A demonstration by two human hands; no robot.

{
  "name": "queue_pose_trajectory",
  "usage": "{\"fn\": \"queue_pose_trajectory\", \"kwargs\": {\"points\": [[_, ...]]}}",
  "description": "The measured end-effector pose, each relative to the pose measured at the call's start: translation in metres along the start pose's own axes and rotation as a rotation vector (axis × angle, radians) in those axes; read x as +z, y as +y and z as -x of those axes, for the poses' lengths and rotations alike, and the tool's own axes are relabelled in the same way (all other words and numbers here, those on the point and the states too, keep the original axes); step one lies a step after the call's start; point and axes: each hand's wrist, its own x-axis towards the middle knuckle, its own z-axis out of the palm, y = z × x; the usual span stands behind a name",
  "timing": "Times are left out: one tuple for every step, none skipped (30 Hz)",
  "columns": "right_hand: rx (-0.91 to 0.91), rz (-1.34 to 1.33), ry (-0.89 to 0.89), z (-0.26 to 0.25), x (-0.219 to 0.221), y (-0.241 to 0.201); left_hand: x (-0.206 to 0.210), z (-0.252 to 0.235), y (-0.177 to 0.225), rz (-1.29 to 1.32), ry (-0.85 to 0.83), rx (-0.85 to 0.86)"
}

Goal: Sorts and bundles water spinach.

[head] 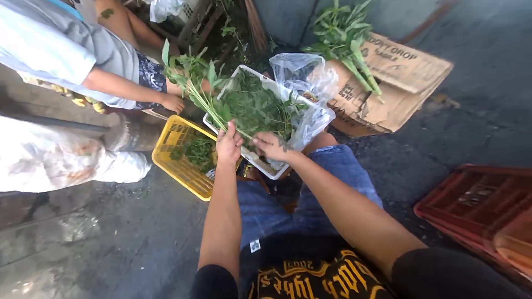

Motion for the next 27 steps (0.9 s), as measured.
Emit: {"fn": "queue_pose_trajectory", "kwargs": {"points": [[-0.005,-0.011,0.025,0.005,0.002,0.004,-0.003,0.002,0.000,0.007,0.009,0.003],[0.010,-0.035,0.060,0.009,0.003,0.006,-0.006,0.005,-0.002,0.009,0.019,0.009],[0.045,-0.097,0.100,0.013,0.004,0.005,-0.008,0.010,-0.004,-0.003,0.024,0.010],[0.090,-0.200,0.151,0.016,0.006,0.003,-0.010,0.016,-0.008,-0.016,0.038,-0.002],[0.130,-0.325,0.206,0.017,0.007,0.000,-0.009,0.021,-0.014,0.001,0.078,-0.020],[0.148,-0.430,0.257,0.016,0.007,-0.002,-0.008,0.023,-0.021,0.057,0.124,-0.035],[0.147,-0.491,0.303,0.014,0.008,-0.003,-0.006,0.024,-0.030,0.111,0.163,-0.051],[0.134,-0.496,0.342,0.013,0.010,-0.003,-0.003,0.027,-0.040,0.137,0.183,-0.067],[0.119,-0.439,0.373,0.013,0.012,-0.003,0.001,0.031,-0.050,0.136,0.179,-0.079],[0.104,-0.326,0.407,0.014,0.014,-0.004,0.006,0.036,-0.059,0.123,0.154,-0.090],[0.095,-0.174,0.415,0.018,0.014,-0.008,0.014,0.041,-0.066,0.109,0.127,-0.095],[0.073,-0.016,0.434,0.023,0.015,-0.012,0.021,0.047,-0.072,0.107,0.099,-0.094],[0.039,0.124,0.475,0.028,0.016,-0.014,0.029,0.051,-0.075,0.110,0.080,-0.088],[-0.001,0.223,0.520,0.032,0.016,-0.015,0.035,0.053,-0.076,0.109,0.068,-0.091],[-0.044,0.290,0.560,0.036,0.016,-0.013,0.039,0.056,-0.075,0.109,0.063,-0.104],[-0.084,0.328,0.594,0.041,0.016,-0.010,0.044,0.060,-0.073,0.110,0.067,-0.124],[-0.099,0.349,0.612,0.044,0.015,-0.008,0.048,0.063,-0.069,0.107,0.069,-0.138],[-0.101,0.334,0.620,0.045,0.011,-0.008,0.055,0.063,-0.063,0.109,0.073,-0.137],[-0.091,0.277,0.630,0.046,0.008,-0.005,0.060,0.062,-0.060,0.135,0.083,-0.121],[-0.079,0.144,0.645,0.049,0.006,-0.001,0.064,0.061,-0.056,0.178,0.081,-0.100],[-0.059,-0.067,0.673,0.052,0.003,0.001,0.068,0.060,-0.050,0.233,0.069,-0.077],[-0.009,-0.332,0.698,0.058,0.001,-0.001,0.071,0.059,-0.044,0.289,0.059,-0.059],[0.080,-0.565,0.727,0.065,-0.002,-0.005,0.074,0.060,-0.038,0.336,0.065,-0.046],[0.152,-0.734,0.781,0.068,-0.006,-0.006,0.076,0.060,-0.034,0.367,0.063,-0.027],[0.192,-0.855,0.820,0.071,-0.010,-0.007,0.078,0.062,-0.033,0.379,0.054,-0.005],[0.208,-0.937,0.848,0.074,-0.011,-0.007,0.079,0.067,-0.035,0.366,0.036,0.018],[0.210,-1.000,0.877,0.074,-0.010,-0.009,0.082,0.074,-0.041,0.309,-0.004,0.034]]}}
